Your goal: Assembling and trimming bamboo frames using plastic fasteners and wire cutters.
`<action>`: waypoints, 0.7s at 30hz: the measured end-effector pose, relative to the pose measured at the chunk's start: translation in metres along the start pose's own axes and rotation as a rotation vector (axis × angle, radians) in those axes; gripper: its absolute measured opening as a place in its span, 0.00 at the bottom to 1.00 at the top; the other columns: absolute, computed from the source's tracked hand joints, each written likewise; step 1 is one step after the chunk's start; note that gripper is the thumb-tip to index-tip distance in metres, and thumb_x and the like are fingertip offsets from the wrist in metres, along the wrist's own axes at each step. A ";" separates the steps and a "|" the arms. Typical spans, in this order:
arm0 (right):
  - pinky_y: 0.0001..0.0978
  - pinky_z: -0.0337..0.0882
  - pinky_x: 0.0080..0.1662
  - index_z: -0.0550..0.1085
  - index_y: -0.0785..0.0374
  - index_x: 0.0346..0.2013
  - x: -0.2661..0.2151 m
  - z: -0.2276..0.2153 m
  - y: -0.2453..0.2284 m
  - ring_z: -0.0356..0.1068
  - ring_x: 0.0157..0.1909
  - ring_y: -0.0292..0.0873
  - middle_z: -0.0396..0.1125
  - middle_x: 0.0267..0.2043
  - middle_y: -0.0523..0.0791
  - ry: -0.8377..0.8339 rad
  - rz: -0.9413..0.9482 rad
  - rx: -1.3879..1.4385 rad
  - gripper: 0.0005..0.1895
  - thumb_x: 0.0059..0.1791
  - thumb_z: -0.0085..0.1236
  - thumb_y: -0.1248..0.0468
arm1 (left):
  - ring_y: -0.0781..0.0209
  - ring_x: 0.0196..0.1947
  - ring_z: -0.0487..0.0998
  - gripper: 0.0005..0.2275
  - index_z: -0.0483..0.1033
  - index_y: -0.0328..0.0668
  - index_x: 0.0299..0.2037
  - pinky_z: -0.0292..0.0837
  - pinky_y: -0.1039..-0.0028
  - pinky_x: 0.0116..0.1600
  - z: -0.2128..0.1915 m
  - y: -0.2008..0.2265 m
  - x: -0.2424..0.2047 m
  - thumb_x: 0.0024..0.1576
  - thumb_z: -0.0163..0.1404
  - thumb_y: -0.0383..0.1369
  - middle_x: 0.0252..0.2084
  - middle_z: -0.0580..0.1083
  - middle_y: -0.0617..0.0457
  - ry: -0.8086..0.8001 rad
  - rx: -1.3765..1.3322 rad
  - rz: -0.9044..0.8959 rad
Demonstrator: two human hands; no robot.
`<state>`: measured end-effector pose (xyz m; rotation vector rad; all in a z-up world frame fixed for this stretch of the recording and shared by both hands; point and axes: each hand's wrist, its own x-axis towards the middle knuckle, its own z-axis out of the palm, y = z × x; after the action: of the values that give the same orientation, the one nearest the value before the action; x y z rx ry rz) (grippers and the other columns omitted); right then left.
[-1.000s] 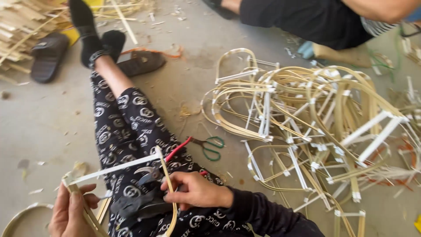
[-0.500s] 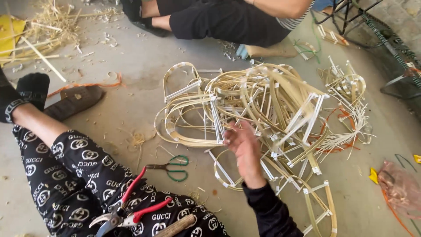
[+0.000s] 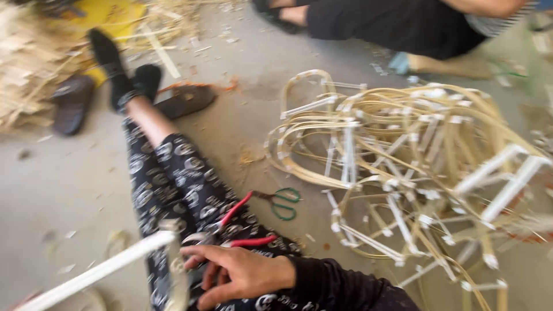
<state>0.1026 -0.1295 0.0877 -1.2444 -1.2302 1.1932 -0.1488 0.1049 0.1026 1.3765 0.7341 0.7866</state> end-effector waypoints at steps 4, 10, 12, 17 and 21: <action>0.28 0.74 0.46 0.71 0.65 0.63 -0.013 0.018 -0.009 0.74 0.45 0.37 0.73 0.47 0.45 -0.313 -0.027 -0.040 0.24 0.54 0.63 0.59 | 0.63 0.39 0.79 0.21 0.65 0.28 0.63 0.73 0.70 0.47 0.040 -0.022 -0.030 0.66 0.41 0.38 0.48 0.78 0.42 0.250 0.075 -0.058; 0.30 0.77 0.45 0.77 0.67 0.49 -0.026 0.036 0.011 0.78 0.41 0.41 0.75 0.38 0.46 -0.428 -0.074 0.043 0.13 0.55 0.63 0.61 | 0.70 0.40 0.75 0.19 0.68 0.34 0.64 0.72 0.77 0.46 0.078 -0.046 -0.030 0.64 0.43 0.31 0.49 0.79 0.50 0.006 -0.306 -0.130; 0.31 0.77 0.44 0.77 0.67 0.50 -0.029 0.043 0.022 0.78 0.40 0.41 0.75 0.38 0.46 -0.470 -0.069 0.042 0.13 0.56 0.63 0.61 | 0.70 0.39 0.75 0.17 0.68 0.33 0.64 0.72 0.78 0.44 0.082 -0.078 -0.030 0.65 0.43 0.30 0.47 0.78 0.50 0.000 -0.381 -0.087; 0.34 0.77 0.50 0.74 0.66 0.59 -0.010 0.040 -0.001 0.78 0.47 0.44 0.75 0.45 0.47 -0.520 -0.093 -0.017 0.20 0.57 0.61 0.56 | 0.71 0.32 0.74 0.15 0.69 0.32 0.63 0.69 0.81 0.36 0.083 -0.094 -0.023 0.67 0.44 0.28 0.40 0.77 0.50 -0.007 -0.514 -0.083; 0.33 0.75 0.52 0.71 0.64 0.61 0.012 0.015 -0.003 0.77 0.50 0.42 0.76 0.47 0.47 -0.266 -0.091 -0.415 0.29 0.51 0.60 0.49 | 0.71 0.28 0.72 0.16 0.68 0.35 0.64 0.66 0.82 0.32 0.068 -0.101 -0.022 0.67 0.45 0.30 0.37 0.77 0.49 -0.020 -0.692 -0.160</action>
<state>0.0874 -0.1175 0.0896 -1.3357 -1.7801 1.0939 -0.0987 0.0452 0.0057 0.6924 0.4785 0.7969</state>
